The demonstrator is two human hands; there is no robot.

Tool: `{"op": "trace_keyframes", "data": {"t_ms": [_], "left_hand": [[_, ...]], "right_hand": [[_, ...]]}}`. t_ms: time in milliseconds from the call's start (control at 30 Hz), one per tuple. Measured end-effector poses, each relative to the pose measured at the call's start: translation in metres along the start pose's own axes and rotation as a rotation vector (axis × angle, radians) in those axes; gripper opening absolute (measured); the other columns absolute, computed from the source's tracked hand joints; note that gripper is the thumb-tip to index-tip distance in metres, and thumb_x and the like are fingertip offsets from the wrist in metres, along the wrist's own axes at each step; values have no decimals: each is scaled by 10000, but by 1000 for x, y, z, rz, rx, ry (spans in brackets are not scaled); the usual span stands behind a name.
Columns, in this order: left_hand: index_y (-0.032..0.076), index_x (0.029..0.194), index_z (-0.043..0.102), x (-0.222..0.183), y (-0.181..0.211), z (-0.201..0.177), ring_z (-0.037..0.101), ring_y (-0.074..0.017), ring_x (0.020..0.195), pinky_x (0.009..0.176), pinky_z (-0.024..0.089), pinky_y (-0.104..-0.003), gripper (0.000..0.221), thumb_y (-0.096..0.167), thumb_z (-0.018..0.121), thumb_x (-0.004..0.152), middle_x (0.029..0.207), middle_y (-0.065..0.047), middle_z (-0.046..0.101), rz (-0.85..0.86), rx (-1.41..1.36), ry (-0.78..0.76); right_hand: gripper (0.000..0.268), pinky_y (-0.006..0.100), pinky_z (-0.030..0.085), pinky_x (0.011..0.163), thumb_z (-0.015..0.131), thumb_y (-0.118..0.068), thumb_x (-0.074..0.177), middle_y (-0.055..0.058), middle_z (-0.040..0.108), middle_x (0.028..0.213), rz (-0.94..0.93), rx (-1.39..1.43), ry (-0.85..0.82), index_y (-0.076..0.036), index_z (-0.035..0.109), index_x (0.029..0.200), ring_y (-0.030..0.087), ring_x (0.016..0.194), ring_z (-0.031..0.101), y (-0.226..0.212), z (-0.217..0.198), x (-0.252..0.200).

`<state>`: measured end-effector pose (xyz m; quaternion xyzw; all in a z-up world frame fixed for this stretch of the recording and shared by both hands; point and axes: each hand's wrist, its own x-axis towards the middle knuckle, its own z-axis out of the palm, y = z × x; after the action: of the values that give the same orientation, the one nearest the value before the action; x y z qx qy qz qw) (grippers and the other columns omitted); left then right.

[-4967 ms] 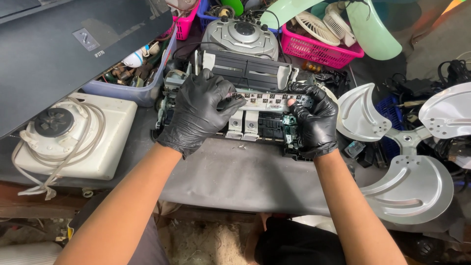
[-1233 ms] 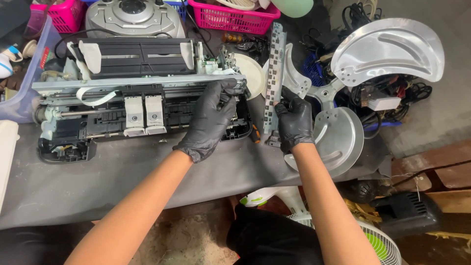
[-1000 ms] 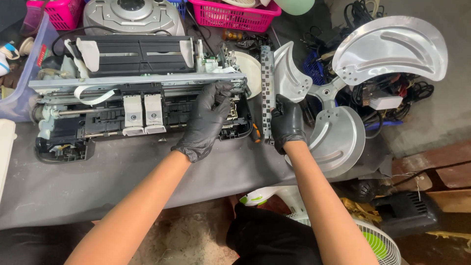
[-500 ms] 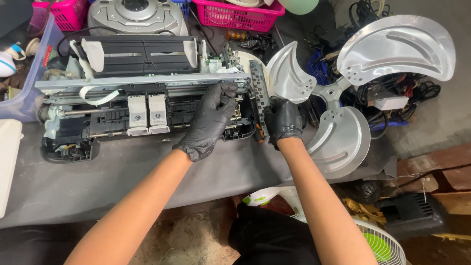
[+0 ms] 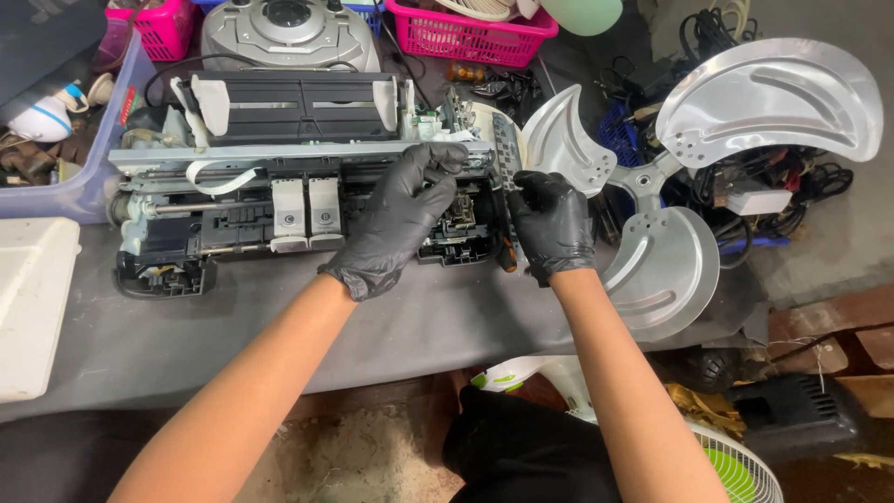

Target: Disassembling a printer to access internal components and circuitry, involving removing screws and disconnecting cables.

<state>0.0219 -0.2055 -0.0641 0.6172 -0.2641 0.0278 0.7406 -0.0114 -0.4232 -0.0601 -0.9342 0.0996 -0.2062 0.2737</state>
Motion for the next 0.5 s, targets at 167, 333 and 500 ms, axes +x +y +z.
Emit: {"op": "trace_keyframes", "data": {"t_ms": [167, 333, 500], "left_hand": [[124, 1236, 668, 4, 51, -30, 643, -144, 1013, 942, 528, -355, 237, 123, 633, 1002, 1062, -47, 704, 66, 117, -58], [122, 1179, 688, 4, 78, -71, 623, -327, 1220, 1068, 453, -467, 250, 238, 744, 965, 1189, -112, 680, 104, 455, -215], [233, 1357, 619, -7, 84, -126, 524, -372, 1321, 1137, 348, -523, 678, 618, 726, 810, 1358, -88, 596, 227, 1121, -396]], "right_hand": [[237, 421, 587, 821, 744, -206, 839, 14, 728, 905, -71, 246, -4, -228, 787, 1070, 250, 915, 718, -55, -13, -16], [249, 443, 586, 798, 778, -121, 811, 72, 742, 925, -213, 363, -83, -186, 794, 1051, 315, 962, 733, -86, 8, -18], [319, 477, 571, 889, 795, -144, 780, 78, 758, 983, -337, 288, -267, -190, 758, 1094, 350, 1015, 716, -118, 30, -26]]}}
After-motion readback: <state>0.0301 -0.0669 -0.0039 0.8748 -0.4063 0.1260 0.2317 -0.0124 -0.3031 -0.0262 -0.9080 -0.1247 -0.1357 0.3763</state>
